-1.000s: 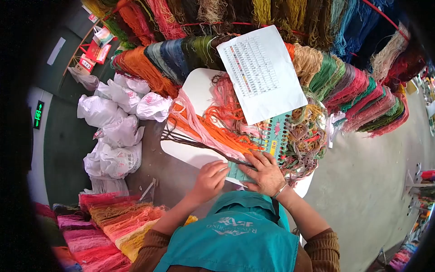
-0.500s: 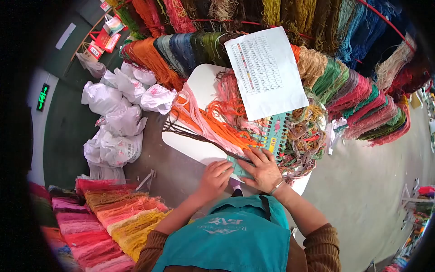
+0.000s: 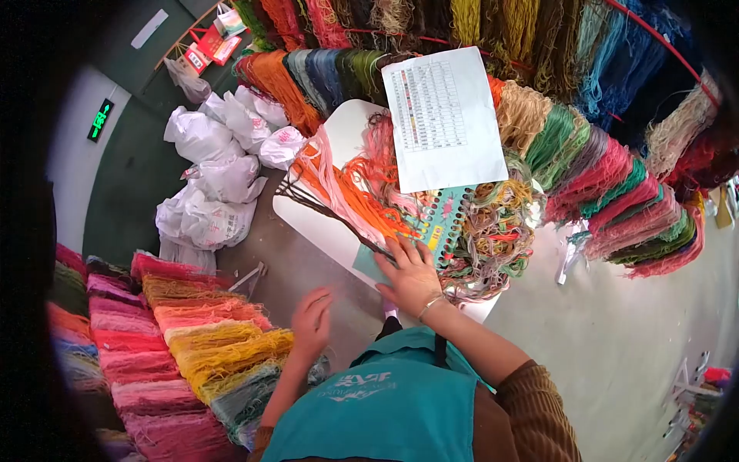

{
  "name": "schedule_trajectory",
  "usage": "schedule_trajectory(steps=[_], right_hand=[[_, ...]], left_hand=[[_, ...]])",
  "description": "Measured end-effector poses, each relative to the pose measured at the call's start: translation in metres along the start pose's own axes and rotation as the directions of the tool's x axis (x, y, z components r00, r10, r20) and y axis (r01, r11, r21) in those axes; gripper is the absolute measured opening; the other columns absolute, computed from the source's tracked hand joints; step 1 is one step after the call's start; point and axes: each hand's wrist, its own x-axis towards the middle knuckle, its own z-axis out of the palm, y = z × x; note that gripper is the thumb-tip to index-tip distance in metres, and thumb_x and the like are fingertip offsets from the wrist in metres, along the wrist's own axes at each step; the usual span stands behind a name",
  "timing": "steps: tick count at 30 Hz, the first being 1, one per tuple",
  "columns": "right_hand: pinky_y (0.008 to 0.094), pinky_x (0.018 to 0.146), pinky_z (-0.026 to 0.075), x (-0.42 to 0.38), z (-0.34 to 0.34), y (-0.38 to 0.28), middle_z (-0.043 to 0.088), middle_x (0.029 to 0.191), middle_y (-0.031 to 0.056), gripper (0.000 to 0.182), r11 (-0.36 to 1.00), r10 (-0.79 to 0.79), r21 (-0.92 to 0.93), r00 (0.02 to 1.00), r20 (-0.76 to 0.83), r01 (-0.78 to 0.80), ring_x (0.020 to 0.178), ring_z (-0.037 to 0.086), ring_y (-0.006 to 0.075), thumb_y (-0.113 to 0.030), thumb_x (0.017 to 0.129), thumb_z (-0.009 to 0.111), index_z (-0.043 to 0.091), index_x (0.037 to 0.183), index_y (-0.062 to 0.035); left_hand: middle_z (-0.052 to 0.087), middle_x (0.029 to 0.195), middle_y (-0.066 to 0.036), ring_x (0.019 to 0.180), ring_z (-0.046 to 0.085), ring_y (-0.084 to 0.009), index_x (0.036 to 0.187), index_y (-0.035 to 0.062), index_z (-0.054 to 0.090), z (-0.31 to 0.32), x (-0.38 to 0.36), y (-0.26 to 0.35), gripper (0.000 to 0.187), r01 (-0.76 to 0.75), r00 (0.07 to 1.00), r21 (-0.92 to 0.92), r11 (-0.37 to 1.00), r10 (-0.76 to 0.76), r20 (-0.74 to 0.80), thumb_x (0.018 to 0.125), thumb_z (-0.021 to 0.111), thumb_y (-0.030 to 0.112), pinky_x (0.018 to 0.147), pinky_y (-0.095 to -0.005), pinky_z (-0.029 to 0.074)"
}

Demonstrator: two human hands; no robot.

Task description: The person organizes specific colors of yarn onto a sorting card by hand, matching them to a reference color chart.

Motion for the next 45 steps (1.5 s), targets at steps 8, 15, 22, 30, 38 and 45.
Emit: schedule_trajectory(steps=[8, 15, 22, 30, 38, 45], right_hand=[[0.0533, 0.107, 0.026, -0.003, 0.001, 0.004, 0.042, 0.139, 0.0152, 0.054, 0.998, -0.029, 0.049, 0.998, -0.055, 0.031, 0.133, 0.034, 0.0341, -0.034, 0.075, 0.069, 0.057, 0.123, -0.0136], [0.0526, 0.106, 0.026, 0.0, -0.004, 0.001, 0.044, 0.137, 0.0154, 0.053, 0.998, -0.031, 0.048, 0.998, -0.05, 0.034, 0.131, 0.035, 0.034, -0.032, 0.072, 0.071, 0.058, 0.121, -0.014], [0.0518, 0.105, 0.03, 0.003, -0.002, -0.001, 0.046, 0.133, 0.0184, 0.057, 0.999, -0.055, -0.004, 0.997, -0.048, 0.055, 0.125, 0.041, 0.0368, -0.028, 0.068, 0.072, 0.058, 0.121, -0.0097], [0.0481, 0.101, 0.036, 0.043, -0.008, -0.051, 0.059, 0.12, 0.0179, 0.032, 0.933, -0.299, 0.141, 0.931, -0.212, 0.331, 0.117, 0.05, 0.037, -0.014, 0.085, 0.062, 0.058, 0.113, 0.0001], [0.0266, 0.07, 0.051, 0.067, 0.044, -0.223, 0.068, 0.082, 0.0092, 0.012, 0.553, -0.495, 0.826, 0.84, 0.222, 0.108, 0.074, 0.064, 0.0149, -0.007, 0.086, 0.063, 0.067, 0.094, 0.0007], [0.0269, 0.063, 0.05, 0.067, 0.058, -0.377, 0.068, 0.079, 0.0104, 0.013, 0.165, -0.875, 0.975, 0.479, 0.076, 0.146, 0.066, 0.063, 0.0135, -0.01, 0.085, 0.067, 0.068, 0.093, -0.001]], left_hand=[[0.064, 0.106, -0.012, 0.106, 0.06, -0.0309, 0.099, 0.0015, 0.067, -0.043, -0.052, 0.032, 0.02, 0.16, 0.981, 0.189, 0.969, -0.136, -0.136, 0.081, 0.057, -0.002, 0.093, -0.0395, 0.046], [0.064, 0.106, -0.013, 0.107, 0.059, -0.033, 0.099, 0.0016, 0.066, -0.103, -0.075, 0.052, 0.019, 0.25, 0.959, 0.372, 0.894, -0.176, -0.222, 0.082, 0.058, -0.002, 0.094, -0.0406, 0.045], [0.062, 0.113, -0.014, 0.114, 0.055, -0.0341, 0.099, 0.002, 0.066, -0.188, -0.095, 0.048, 0.018, 0.338, 0.94, 0.6, 0.726, -0.223, -0.26, 0.081, 0.062, 0.001, 0.097, -0.0436, 0.043], [0.057, 0.122, -0.01, 0.123, 0.048, -0.0304, 0.118, 0.0077, 0.059, -0.296, -0.12, 0.07, 0.041, 0.427, 0.904, 0.765, 0.482, -0.193, -0.382, 0.079, 0.068, 0.015, 0.105, -0.0468, 0.035], [0.052, 0.127, -0.01, 0.129, 0.042, -0.0288, 0.12, 0.0084, 0.057, -0.377, -0.164, 0.096, 0.044, 0.564, 0.82, 0.821, 0.084, -0.173, -0.546, 0.079, 0.067, 0.02, 0.108, -0.0517, 0.029], [0.061, 0.101, -0.009, 0.109, 0.053, -0.0261, 0.085, 0.0088, 0.066, -0.453, -0.198, 0.157, 0.014, 0.682, 0.685, 0.588, -0.436, 0.096, -0.723, 0.078, 0.065, 0.021, 0.094, -0.0502, 0.039]])
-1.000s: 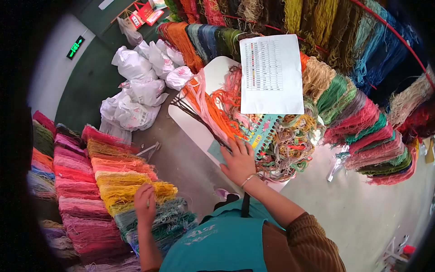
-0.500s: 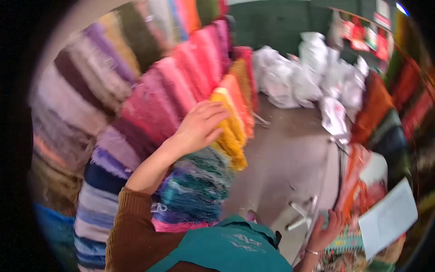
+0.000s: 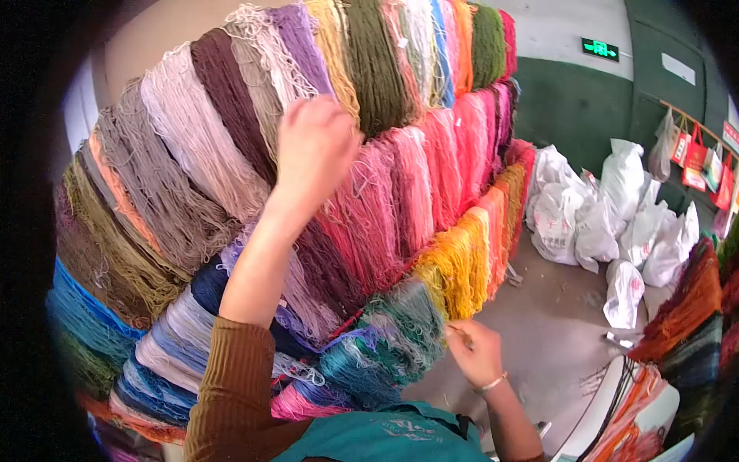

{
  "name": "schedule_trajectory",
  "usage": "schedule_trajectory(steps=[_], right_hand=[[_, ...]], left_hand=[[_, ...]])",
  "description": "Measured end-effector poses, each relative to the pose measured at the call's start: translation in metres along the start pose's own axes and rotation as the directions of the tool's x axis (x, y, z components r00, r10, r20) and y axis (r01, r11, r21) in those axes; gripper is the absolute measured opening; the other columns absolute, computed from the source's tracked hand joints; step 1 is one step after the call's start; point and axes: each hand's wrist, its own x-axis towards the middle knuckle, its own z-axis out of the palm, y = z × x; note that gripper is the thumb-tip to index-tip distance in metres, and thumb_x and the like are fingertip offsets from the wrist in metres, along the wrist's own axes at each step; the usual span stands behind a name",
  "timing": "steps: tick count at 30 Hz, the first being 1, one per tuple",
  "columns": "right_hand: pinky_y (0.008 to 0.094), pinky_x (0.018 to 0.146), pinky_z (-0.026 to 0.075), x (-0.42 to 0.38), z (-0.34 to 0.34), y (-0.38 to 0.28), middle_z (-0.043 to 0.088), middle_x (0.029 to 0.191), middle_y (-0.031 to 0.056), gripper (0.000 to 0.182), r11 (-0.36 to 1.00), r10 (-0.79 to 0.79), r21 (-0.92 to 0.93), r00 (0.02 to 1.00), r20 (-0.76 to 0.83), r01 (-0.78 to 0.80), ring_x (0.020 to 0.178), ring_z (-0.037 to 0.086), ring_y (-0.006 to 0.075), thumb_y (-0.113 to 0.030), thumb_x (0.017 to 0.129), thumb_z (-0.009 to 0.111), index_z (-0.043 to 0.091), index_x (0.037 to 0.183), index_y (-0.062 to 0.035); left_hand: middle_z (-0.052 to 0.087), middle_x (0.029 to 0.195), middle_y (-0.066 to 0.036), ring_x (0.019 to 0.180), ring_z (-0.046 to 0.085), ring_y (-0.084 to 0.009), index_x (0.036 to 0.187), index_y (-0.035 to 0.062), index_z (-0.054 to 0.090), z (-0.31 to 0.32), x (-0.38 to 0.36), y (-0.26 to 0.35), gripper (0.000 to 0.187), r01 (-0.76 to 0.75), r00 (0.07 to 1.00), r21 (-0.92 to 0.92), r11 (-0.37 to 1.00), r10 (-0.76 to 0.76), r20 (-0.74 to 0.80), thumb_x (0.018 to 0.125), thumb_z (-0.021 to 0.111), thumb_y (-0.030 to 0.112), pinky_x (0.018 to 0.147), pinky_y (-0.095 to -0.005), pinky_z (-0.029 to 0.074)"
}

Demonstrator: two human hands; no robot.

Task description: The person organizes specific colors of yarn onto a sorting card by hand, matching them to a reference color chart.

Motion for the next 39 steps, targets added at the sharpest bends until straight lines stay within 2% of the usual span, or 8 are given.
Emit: schedule_trajectory(steps=[7, 15, 20, 22, 23, 30, 34, 39], right_hand=[[0.0272, 0.059, 0.047, 0.145, 0.041, -0.068, 0.066, 0.073, 0.0059, 0.019, 0.955, -0.278, 0.168, 0.938, 0.206, 0.246, 0.065, 0.06, 0.0102, -0.022, 0.088, 0.066, 0.068, 0.093, -0.004], [0.0332, 0.07, 0.051, 0.308, 0.113, -0.18, 0.07, 0.079, 0.0115, 0.021, 0.77, -0.558, 0.27, 0.815, -0.153, 0.578, 0.071, 0.067, 0.024, -0.022, 0.078, 0.07, 0.07, 0.085, -0.0022], [0.0331, 0.069, 0.051, 0.333, 0.133, -0.201, 0.07, 0.078, 0.0115, 0.016, 0.84, -0.491, 0.169, 0.855, -0.165, 0.515, 0.071, 0.067, 0.022, -0.017, 0.077, 0.069, 0.07, 0.084, -0.002], [0.031, 0.066, 0.05, 0.336, 0.135, -0.192, 0.069, 0.074, 0.0092, 0.012, 0.773, -0.448, 0.404, 0.872, -0.198, 0.489, 0.067, 0.065, 0.0184, -0.013, 0.078, 0.067, 0.069, 0.081, -0.0016], [0.0299, 0.065, 0.05, 0.336, 0.134, -0.189, 0.068, 0.072, 0.0081, 0.01, 0.721, -0.425, 0.511, 0.881, -0.208, 0.469, 0.065, 0.064, 0.0166, -0.011, 0.078, 0.067, 0.069, 0.08, -0.0013], [0.0216, 0.042, 0.034, 0.325, 0.091, -0.181, 0.062, 0.071, 0.0059, 0.007, 0.24, -0.244, 0.964, 0.954, 0.175, -0.116, 0.051, 0.056, 0.0129, -0.007, 0.082, 0.06, 0.055, 0.079, -0.0086], [0.0218, 0.041, 0.035, 0.323, 0.078, -0.177, 0.065, 0.077, 0.0131, 0.007, 0.258, -0.342, 0.946, 0.897, 0.281, -0.198, 0.051, 0.057, 0.0142, -0.007, 0.084, 0.058, 0.054, 0.079, -0.0081], [0.0199, 0.042, 0.036, 0.319, 0.072, -0.177, 0.067, 0.082, 0.014, 0.006, 0.63, -0.354, 0.749, 0.934, 0.044, 0.204, 0.053, 0.058, 0.0111, -0.005, 0.084, 0.059, 0.055, 0.08, -0.0065]], left_hand=[[0.062, 0.091, -0.006, 0.101, 0.056, -0.0238, 0.082, 0.0079, 0.068, -0.006, -0.046, -0.051, 0.018, 0.018, 0.941, 0.269, 0.963, -0.107, 0.321, 0.076, 0.067, 0.025, 0.097, -0.0441, 0.038], [0.062, 0.102, -0.009, 0.112, 0.054, -0.0244, 0.104, 0.0017, 0.064, -0.01, -0.063, -0.048, 0.034, -0.146, 0.953, 0.265, 0.953, 0.063, 0.296, 0.074, 0.065, 0.018, 0.108, -0.0476, 0.031], [0.061, 0.099, -0.009, 0.094, 0.06, -0.0241, 0.093, 0.0032, 0.064, -0.043, -0.034, -0.038, 0.022, -0.066, 0.939, 0.193, 0.979, -0.005, 0.345, 0.076, 0.066, 0.016, 0.083, -0.04, 0.047], [0.055, 0.083, -0.006, 0.083, 0.056, -0.0235, 0.075, 0.0067, 0.061, -0.058, 0.001, -0.043, 0.009, -0.068, 0.998, 0.225, 0.972, 0.066, 0.016, 0.076, 0.063, 0.015, 0.073, -0.0395, 0.045], [0.061, 0.108, -0.01, 0.106, 0.055, -0.0292, 0.102, 0.0077, 0.065, -0.071, 0.018, -0.045, 0.023, -0.052, 0.999, 0.262, 0.964, 0.052, 0.01, 0.081, 0.064, 0.018, 0.088, -0.0441, 0.043], [0.057, 0.122, -0.013, 0.118, 0.049, -0.0319, 0.118, 0.0079, 0.057, -0.055, 0.122, -0.089, 0.036, -0.078, 0.99, 0.395, 0.916, 0.118, -0.076, 0.086, 0.055, 0.024, 0.099, -0.049, 0.035], [0.06, 0.112, -0.012, 0.107, 0.055, -0.0325, 0.12, 0.0083, 0.055, -0.037, 0.117, -0.098, 0.038, -0.009, 0.998, 0.43, 0.903, 0.034, -0.051, 0.089, 0.054, 0.029, 0.094, -0.0481, 0.037], [0.063, 0.105, -0.014, 0.1, 0.057, -0.0326, 0.121, 0.0078, 0.055, -0.036, 0.112, -0.091, 0.039, 0.037, 0.999, 0.485, 0.874, -0.031, -0.021, 0.09, 0.053, 0.031, 0.091, -0.0471, 0.038]])
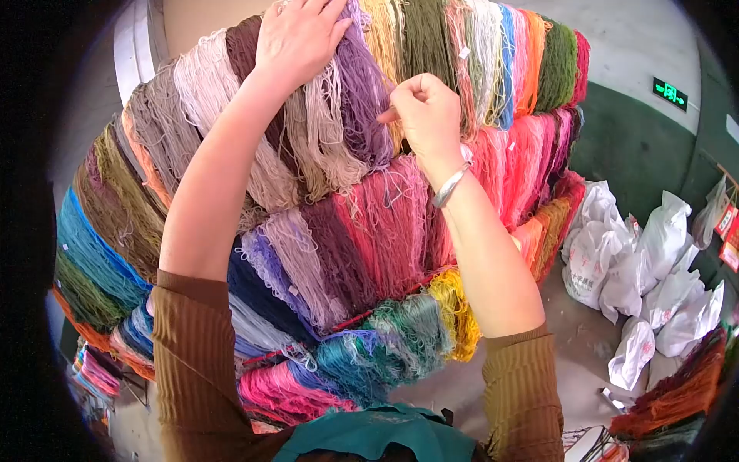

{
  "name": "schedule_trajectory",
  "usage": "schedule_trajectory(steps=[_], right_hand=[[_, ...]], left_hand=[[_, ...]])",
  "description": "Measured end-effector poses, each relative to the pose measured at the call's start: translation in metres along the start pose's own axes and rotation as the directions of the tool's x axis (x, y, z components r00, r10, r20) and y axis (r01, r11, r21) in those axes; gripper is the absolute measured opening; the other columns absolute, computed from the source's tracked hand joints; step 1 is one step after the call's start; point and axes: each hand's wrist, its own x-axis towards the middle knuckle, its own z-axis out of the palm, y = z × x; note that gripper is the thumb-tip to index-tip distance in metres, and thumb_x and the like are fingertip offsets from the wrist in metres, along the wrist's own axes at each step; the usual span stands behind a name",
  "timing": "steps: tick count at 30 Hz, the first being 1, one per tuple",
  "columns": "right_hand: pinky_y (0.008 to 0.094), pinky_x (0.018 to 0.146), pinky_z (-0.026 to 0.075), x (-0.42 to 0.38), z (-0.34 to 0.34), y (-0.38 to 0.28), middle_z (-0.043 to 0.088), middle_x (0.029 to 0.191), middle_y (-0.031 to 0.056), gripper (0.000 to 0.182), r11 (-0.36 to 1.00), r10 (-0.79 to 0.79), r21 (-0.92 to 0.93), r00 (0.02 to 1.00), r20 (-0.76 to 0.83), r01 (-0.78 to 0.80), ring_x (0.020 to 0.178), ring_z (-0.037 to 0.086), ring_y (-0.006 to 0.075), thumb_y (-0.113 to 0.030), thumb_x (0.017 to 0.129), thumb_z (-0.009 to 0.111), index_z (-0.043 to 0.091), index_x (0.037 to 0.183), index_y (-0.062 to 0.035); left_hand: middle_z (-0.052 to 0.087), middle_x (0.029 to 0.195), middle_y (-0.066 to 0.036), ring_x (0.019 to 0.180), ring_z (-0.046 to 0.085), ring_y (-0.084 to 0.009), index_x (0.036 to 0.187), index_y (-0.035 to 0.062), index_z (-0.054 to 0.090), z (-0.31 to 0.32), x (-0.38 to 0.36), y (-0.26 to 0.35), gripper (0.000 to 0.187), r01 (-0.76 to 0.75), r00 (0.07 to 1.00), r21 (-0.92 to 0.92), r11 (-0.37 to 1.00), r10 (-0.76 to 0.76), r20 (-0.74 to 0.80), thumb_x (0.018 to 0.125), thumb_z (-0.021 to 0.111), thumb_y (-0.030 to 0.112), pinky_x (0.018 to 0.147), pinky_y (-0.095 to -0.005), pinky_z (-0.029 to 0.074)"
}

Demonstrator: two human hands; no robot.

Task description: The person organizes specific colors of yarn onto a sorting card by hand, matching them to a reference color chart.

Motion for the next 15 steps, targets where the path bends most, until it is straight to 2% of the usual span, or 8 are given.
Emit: schedule_trajectory(steps=[1, 4, 5, 8, 9, 12, 15], right_hand=[[0.0194, 0.042, 0.036, -0.001, -0.001, -0.002, 0.068, 0.083, 0.014, 0.005, 0.988, -0.078, -0.133, 0.997, -0.002, 0.078, 0.053, 0.058, 0.0105, -0.005, 0.084, 0.059, 0.056, 0.08, -0.0062], [0.018, 0.041, 0.034, -0.006, -0.012, -0.014, 0.068, 0.086, 0.0134, 0.005, 0.986, 0.002, 0.165, 0.999, 0.043, -0.009, 0.054, 0.058, 0.0095, -0.002, 0.084, 0.058, 0.056, 0.081, -0.0056], [0.0173, 0.041, 0.033, -0.006, -0.016, -0.015, 0.067, 0.085, 0.0114, 0.005, 0.948, 0.043, 0.313, 0.996, 0.073, -0.064, 0.05, 0.052, 0.0088, -0.003, 0.085, 0.058, 0.056, 0.081, -0.0059], [0.0175, 0.04, 0.031, -0.006, -0.022, -0.021, 0.064, 0.077, 0.0089, 0.004, 0.766, 0.227, 0.596, 0.969, 0.099, -0.24, 0.046, 0.045, 0.0079, -0.005, 0.086, 0.058, 0.057, 0.082, -0.0063], [0.0181, 0.039, 0.029, -0.007, -0.027, -0.019, 0.061, 0.071, 0.0062, 0.005, 0.757, 0.235, 0.589, 0.959, 0.159, -0.283, 0.045, 0.04, 0.0074, -0.008, 0.087, 0.058, 0.057, 0.083, -0.007], [0.0184, 0.039, 0.027, -0.012, -0.04, -0.019, 0.06, 0.069, 0.0049, 0.005, 0.813, 0.221, 0.463, 0.923, 0.314, -0.353, 0.045, 0.039, 0.0068, -0.009, 0.088, 0.058, 0.06, 0.084, -0.0073], [0.0205, 0.04, 0.032, -0.038, -0.036, -0.026, 0.061, 0.069, 0.0025, 0.007, 0.963, 0.256, 0.048, 0.954, 0.16, -0.266, 0.044, 0.042, 0.0099, -0.01, 0.09, 0.057, 0.062, 0.091, -0.005]], left_hand=[[0.063, 0.103, -0.014, 0.099, 0.057, -0.0327, 0.121, 0.0079, 0.055, 0.002, 0.0, -0.001, 0.039, 0.002, 1.0, 0.006, 1.0, -0.003, 0.011, 0.09, 0.053, 0.031, 0.091, -0.0471, 0.038], [0.064, 0.101, -0.014, 0.097, 0.058, -0.0331, 0.121, 0.0075, 0.056, 0.006, 0.0, -0.003, 0.039, -0.002, 1.0, 0.001, 1.0, 0.002, -0.023, 0.09, 0.052, 0.03, 0.09, -0.0469, 0.038], [0.064, 0.1, -0.014, 0.097, 0.058, -0.0332, 0.121, 0.0073, 0.056, 0.006, 0.0, -0.002, 0.038, -0.002, 0.999, -0.005, 1.0, 0.002, -0.044, 0.09, 0.051, 0.03, 0.09, -0.0468, 0.038], [0.064, 0.099, -0.015, 0.096, 0.058, -0.0333, 0.121, 0.0057, 0.056, 0.006, -0.001, -0.002, 0.039, 0.002, 1.0, 0.002, 1.0, -0.002, -0.03, 0.088, 0.051, 0.025, 0.089, -0.0467, 0.039], [0.064, 0.099, -0.015, 0.096, 0.058, -0.0332, 0.121, 0.0053, 0.055, 0.007, -0.002, -0.003, 0.039, -0.013, 0.999, 0.014, 1.0, 0.014, -0.041, 0.087, 0.051, 0.024, 0.088, -0.0467, 0.039], [0.063, 0.099, -0.015, 0.096, 0.057, -0.0328, 0.122, 0.0046, 0.055, 0.009, -0.003, -0.005, 0.042, -0.045, 0.997, 0.062, 0.997, 0.048, -0.054, 0.083, 0.052, 0.022, 0.087, -0.0466, 0.04], [0.063, 0.098, -0.014, 0.095, 0.056, -0.032, 0.123, 0.0051, 0.055, 0.01, -0.004, -0.004, 0.044, -0.045, 0.998, 0.133, 0.99, 0.049, -0.03, 0.082, 0.053, 0.02, 0.087, -0.046, 0.04]])
